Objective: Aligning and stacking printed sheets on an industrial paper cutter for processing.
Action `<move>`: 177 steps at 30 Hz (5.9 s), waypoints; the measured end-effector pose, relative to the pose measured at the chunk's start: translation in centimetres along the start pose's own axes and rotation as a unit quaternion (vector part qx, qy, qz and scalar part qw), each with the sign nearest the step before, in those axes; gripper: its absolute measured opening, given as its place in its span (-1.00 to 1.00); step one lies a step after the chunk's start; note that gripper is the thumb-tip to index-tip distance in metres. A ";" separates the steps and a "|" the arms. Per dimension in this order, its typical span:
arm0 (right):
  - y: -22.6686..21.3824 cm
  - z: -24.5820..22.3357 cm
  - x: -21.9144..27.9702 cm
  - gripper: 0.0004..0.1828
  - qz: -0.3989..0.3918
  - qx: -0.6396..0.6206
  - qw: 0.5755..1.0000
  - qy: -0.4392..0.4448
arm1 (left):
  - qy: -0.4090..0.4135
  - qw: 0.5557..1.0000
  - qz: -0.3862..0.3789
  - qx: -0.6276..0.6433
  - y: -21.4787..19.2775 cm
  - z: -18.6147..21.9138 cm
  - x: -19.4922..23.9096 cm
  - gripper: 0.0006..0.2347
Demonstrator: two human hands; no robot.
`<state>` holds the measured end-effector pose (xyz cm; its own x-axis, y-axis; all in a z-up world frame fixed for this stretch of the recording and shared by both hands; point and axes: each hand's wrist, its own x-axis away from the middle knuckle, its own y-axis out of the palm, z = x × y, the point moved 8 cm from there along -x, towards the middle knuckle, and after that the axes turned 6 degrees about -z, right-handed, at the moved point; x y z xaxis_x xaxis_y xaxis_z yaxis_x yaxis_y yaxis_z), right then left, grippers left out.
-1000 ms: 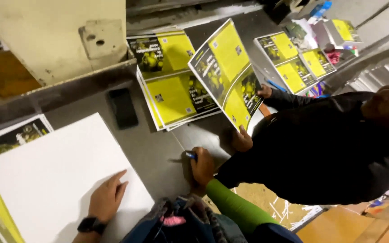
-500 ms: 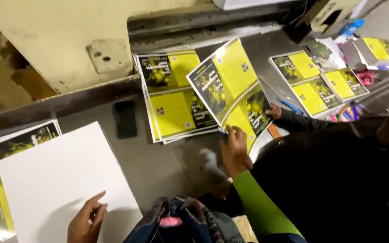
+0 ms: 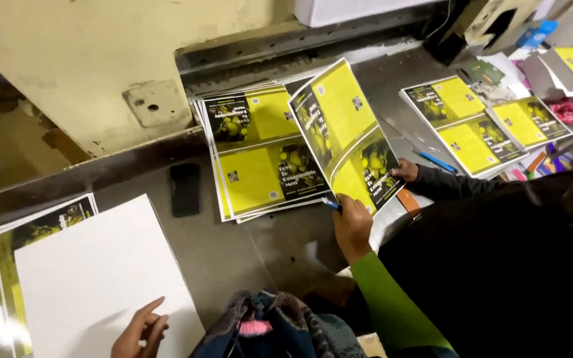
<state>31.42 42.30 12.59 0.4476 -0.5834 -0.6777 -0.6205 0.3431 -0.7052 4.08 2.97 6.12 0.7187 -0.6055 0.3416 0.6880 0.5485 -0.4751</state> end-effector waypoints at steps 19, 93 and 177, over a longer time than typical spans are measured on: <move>1.1 -12.9 6.6 -0.72 -0.085 -0.286 0.952 0.074 | 0.046 0.976 -0.096 0.190 17.5 8.2 -11.5 -0.64; 1.9 -11.3 2.2 -0.77 -0.161 -0.623 0.581 0.498 | 0.206 0.977 0.027 -0.039 1.9 25.2 -3.7 -0.60; 2.9 8.5 5.9 -0.73 -0.245 -0.319 0.853 0.331 | 0.245 0.957 0.005 0.158 -4.8 10.8 -8.1 -0.64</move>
<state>37.69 46.10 4.79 0.4242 -0.9019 0.0819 -0.7819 -0.4104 -0.4693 -3.96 11.49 14.39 0.6453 -0.7546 -0.1187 0.7332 0.6555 -0.1807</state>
